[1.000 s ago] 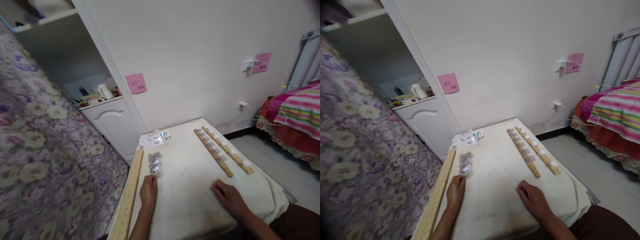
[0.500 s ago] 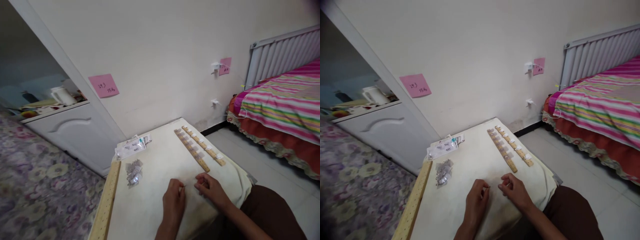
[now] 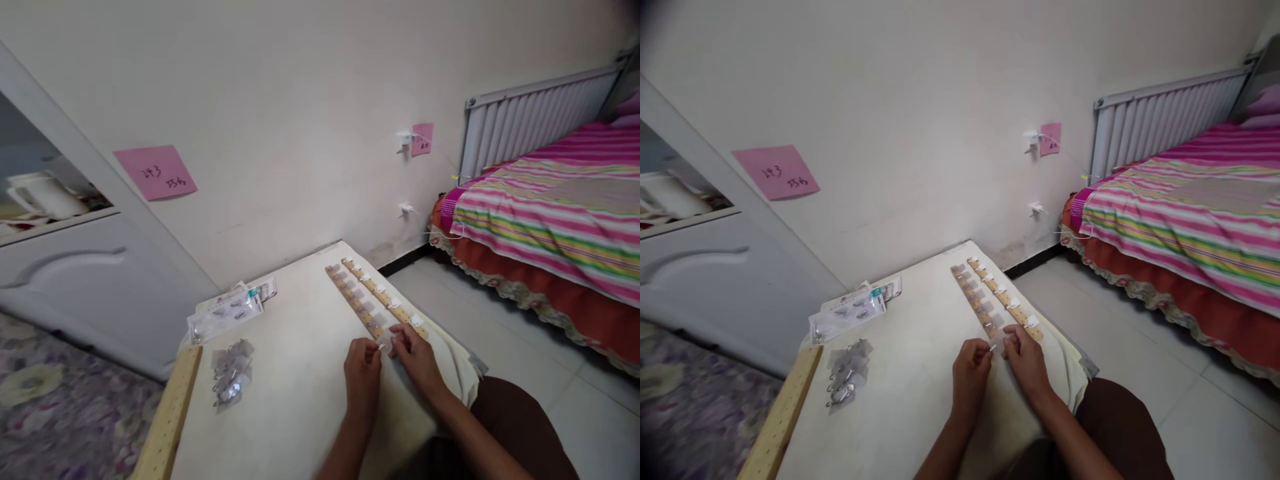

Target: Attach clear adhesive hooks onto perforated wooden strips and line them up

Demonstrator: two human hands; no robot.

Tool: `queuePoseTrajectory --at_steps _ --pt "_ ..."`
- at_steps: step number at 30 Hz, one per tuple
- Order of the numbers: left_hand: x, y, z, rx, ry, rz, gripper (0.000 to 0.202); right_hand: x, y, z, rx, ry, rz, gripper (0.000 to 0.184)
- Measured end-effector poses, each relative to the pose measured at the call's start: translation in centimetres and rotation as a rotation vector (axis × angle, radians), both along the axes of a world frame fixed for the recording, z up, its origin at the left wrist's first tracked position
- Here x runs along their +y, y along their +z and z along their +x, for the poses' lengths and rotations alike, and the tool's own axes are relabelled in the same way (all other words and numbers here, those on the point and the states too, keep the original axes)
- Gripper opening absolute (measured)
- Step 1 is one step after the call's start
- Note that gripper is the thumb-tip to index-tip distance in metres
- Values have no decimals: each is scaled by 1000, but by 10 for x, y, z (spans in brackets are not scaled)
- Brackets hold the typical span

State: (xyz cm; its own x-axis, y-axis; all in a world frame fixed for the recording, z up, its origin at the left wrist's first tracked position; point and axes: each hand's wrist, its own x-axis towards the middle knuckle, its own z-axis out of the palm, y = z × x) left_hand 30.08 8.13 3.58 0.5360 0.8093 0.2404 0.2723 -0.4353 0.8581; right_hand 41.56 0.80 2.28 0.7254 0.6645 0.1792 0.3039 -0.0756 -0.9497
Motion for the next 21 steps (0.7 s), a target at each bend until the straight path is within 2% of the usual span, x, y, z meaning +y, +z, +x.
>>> queuePoseTrajectory --at_steps 4,7,15,21 --pt "10 -13 12 -41 36 -56 5 6 -6 3 -132 -51 -84 29" --pt "12 -18 15 -62 36 -95 5 6 -10 2 -204 -76 -119 32" --pt "13 -20 19 -72 40 -153 8 6 -22 0 -361 -122 -59 34" --pt "14 -20 20 -65 40 -162 9 0 -20 -2 -325 -92 -107 31"
